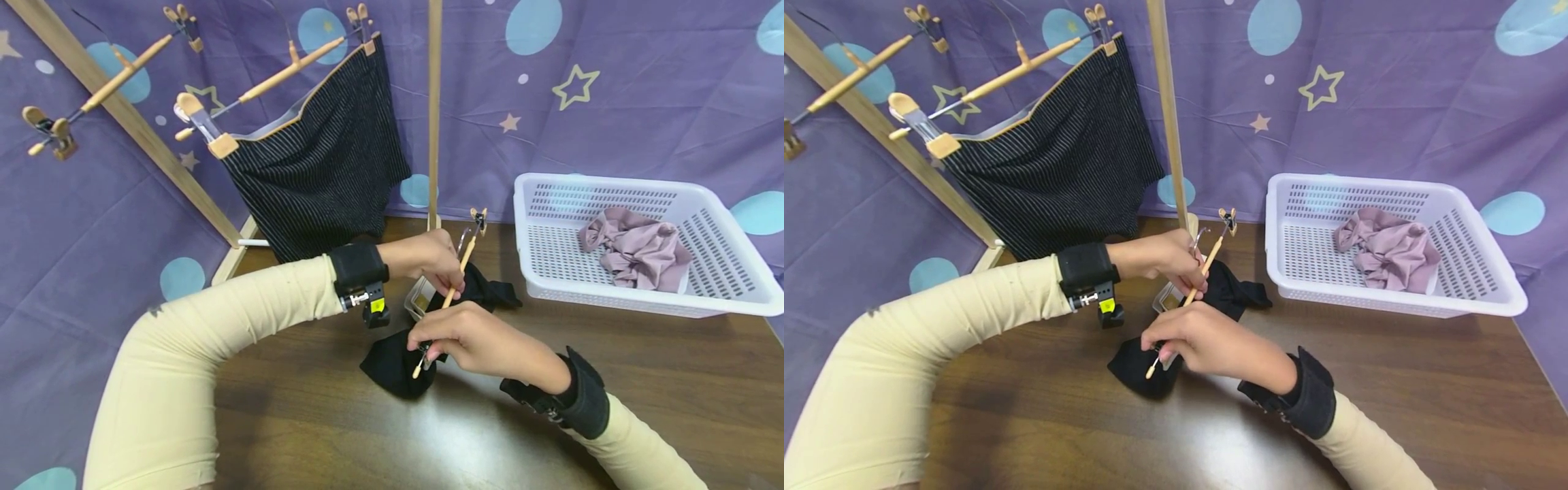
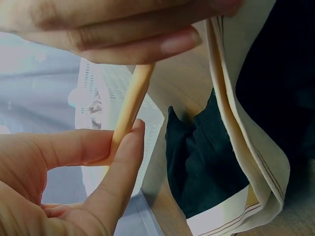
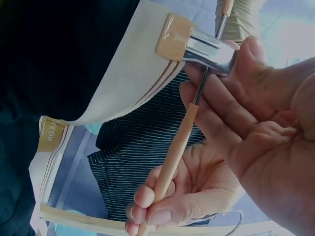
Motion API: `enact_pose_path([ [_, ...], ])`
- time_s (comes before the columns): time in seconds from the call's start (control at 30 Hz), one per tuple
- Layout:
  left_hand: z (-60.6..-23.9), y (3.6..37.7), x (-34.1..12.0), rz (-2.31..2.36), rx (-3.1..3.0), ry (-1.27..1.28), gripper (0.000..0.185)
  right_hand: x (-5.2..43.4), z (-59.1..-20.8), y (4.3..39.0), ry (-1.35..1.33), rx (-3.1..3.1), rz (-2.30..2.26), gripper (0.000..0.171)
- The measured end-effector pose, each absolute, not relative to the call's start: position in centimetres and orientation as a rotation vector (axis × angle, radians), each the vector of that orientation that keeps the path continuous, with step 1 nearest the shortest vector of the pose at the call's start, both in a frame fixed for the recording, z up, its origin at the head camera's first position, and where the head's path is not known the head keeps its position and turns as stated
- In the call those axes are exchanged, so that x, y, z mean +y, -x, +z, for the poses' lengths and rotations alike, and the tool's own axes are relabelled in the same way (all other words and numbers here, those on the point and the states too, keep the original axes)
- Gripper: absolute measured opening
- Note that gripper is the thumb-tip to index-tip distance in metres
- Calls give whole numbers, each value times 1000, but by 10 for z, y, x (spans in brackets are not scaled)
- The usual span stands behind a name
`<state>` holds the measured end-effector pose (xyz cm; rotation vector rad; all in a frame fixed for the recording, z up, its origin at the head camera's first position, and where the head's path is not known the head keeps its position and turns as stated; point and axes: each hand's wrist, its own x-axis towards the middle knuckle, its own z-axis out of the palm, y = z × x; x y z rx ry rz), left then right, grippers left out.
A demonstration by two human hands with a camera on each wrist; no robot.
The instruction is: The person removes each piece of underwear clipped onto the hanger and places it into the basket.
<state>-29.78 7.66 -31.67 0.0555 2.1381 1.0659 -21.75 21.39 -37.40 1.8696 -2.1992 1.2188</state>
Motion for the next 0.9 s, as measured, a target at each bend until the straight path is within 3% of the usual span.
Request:
enact_pose_path([
  [0.9, -311, 293, 80, 1027, 2182, -67, 18, 210, -375, 211, -1741, -2144, 1241, 16],
])
